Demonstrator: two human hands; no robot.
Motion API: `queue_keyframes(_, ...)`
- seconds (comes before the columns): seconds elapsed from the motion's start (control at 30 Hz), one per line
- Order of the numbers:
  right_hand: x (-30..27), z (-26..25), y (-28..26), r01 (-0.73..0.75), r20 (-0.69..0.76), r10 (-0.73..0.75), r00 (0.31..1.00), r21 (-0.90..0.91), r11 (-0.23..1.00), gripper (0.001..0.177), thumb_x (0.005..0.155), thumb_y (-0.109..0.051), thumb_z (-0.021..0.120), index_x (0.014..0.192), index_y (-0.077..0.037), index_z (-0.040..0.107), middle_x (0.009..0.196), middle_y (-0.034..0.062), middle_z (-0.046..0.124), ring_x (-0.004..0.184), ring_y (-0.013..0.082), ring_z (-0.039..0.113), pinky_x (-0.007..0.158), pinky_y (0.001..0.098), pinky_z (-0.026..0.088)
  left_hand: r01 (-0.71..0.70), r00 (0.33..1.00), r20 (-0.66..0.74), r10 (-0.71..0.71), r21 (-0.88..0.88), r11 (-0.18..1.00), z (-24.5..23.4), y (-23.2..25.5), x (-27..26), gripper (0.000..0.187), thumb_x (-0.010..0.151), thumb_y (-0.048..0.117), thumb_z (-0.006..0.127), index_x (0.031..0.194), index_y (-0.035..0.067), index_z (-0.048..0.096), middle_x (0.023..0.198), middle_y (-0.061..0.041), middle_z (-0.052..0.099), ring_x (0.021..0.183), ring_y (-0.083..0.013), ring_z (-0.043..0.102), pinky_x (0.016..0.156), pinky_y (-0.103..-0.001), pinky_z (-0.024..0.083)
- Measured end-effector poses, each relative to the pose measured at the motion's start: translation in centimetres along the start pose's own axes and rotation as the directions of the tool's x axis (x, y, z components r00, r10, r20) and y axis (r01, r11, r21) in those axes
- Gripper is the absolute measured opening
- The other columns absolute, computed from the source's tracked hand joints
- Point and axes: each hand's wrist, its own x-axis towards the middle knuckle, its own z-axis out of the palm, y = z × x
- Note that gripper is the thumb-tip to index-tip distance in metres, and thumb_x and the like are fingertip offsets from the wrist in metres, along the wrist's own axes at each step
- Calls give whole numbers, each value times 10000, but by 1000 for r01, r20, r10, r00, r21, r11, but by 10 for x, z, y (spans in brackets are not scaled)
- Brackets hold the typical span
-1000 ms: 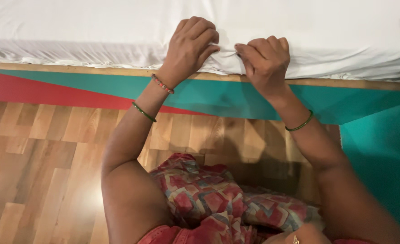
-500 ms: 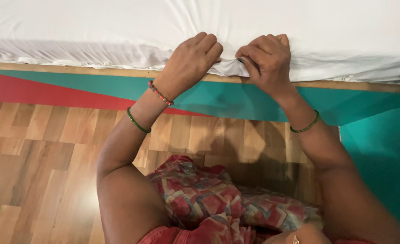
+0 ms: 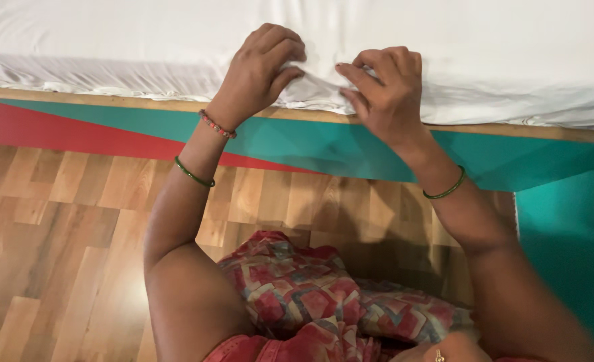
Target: The person tucks the edges of a white bedsheet into the frame of a bed and then pulls the sheet toward them.
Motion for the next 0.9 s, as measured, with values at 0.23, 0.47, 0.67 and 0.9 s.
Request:
queue_keyframes(0.23,8,20,7,-14,-73,21,997,99,995,145,907,-21,834,990,-138,817,936,-42,666,939,191,557,853,359,402,-65,993,-81,84,214,975,12,-9,-9,175,963,73,713,1076,56,580,1030,-84,578,984,-290,574,874,-409,496)
queue_keyframes(0.47,5,16,14,-20,-31,27,999,206,978,144,879,-25,829,963,-142,817,940,-49,687,920,179,572,844,354,410,-127,988,-30,155,426,896,41,-27,0,196,1044,169,683,966,90,522,850,-43,533,773,-213,580,663,-368,481)
queue_keyframes(0.67,6,0,14,14,102,-39,994,236,972,219,839,-66,855,1036,-153,813,974,-29,673,910,190,574,844,363,410,-29,997,-47,62,519,854,50,-16,12,341,1080,349,706,889,125,535,690,-2,503,594,-187,556,507,-348,431)
queue_keyframes(0.9,-18,-36,19,90,110,-103,989,123,988,305,873,-118,883,1149,-100,754,1059,30,665,985,210,600,915,402,432,-295,953,57,297,381,876,34,32,13,328,1057,429,650,999,111,594,908,-34,549,824,-204,556,726,-345,464)
